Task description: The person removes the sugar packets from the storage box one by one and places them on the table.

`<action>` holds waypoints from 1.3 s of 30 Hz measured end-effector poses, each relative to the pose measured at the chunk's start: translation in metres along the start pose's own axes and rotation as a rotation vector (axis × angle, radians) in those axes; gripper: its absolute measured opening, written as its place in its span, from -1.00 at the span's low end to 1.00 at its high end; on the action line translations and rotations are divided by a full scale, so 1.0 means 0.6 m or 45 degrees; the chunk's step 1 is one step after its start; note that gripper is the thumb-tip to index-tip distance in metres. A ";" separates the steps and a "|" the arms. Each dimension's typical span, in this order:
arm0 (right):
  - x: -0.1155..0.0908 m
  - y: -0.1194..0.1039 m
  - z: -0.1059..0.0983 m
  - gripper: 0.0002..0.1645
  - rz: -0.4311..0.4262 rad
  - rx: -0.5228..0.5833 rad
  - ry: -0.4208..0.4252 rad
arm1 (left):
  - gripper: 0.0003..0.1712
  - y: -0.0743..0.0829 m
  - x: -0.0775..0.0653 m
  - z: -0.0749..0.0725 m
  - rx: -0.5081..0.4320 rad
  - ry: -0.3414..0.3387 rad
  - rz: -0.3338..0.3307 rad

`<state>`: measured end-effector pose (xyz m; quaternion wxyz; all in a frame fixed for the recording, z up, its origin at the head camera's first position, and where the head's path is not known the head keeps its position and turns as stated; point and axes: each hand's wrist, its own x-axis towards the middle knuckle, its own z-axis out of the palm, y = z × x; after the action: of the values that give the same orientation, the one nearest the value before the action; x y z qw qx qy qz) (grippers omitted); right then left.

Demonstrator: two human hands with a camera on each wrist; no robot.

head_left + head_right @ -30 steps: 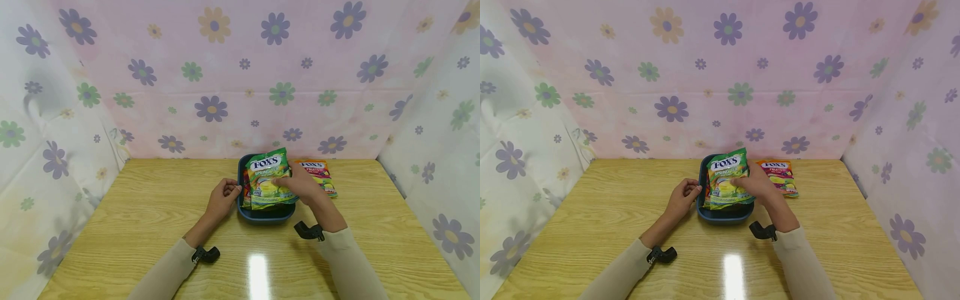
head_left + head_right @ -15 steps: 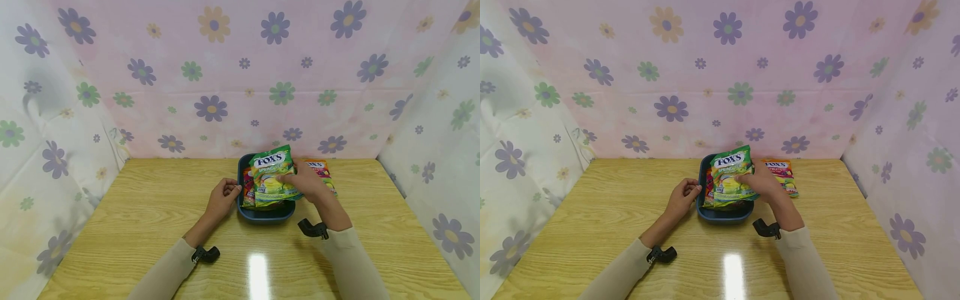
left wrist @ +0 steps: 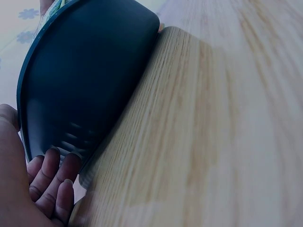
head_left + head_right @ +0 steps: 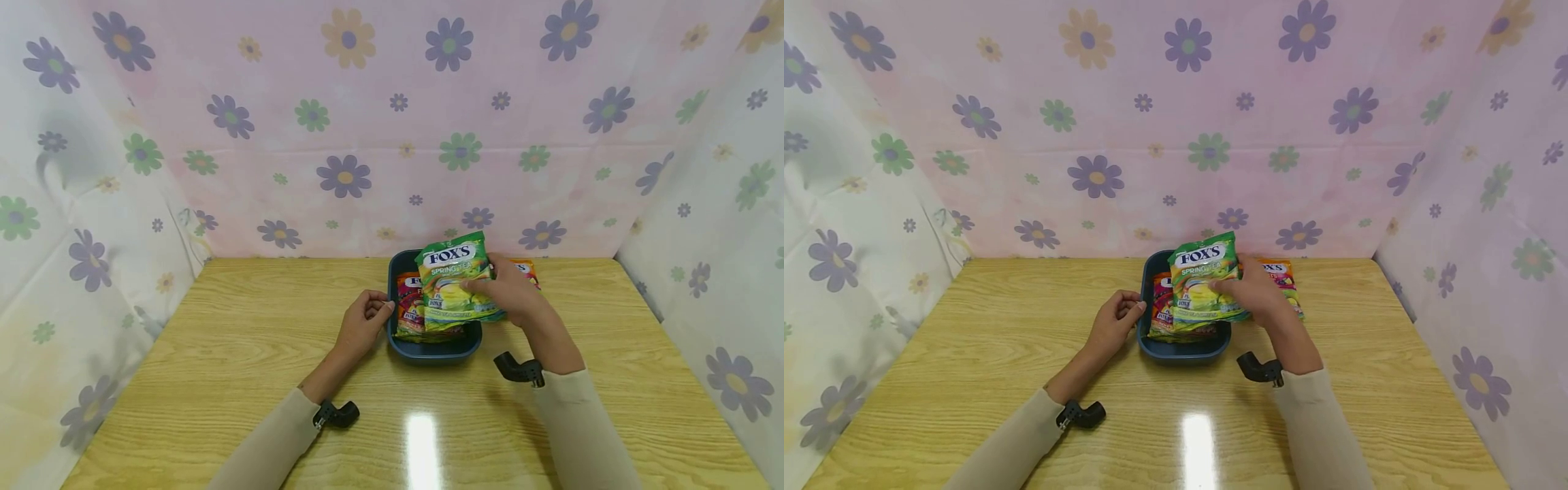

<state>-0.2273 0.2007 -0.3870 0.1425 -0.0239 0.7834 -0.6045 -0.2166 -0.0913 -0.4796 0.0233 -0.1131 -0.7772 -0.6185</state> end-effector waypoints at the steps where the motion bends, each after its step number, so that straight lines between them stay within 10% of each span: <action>1: 0.000 0.000 -0.002 -0.11 -0.001 0.004 -0.002 | -0.67 0.000 0.000 0.000 0.001 -0.002 -0.001; 39: -0.021 0.001 -0.075 -0.10 -0.048 0.042 0.033 | -0.65 0.004 0.000 -0.002 0.010 -0.010 0.006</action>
<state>-0.2263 0.2458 -0.3750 0.1213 -0.0283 0.7745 -0.6202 -0.2162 -0.0921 -0.4768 0.0219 -0.1172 -0.7795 -0.6150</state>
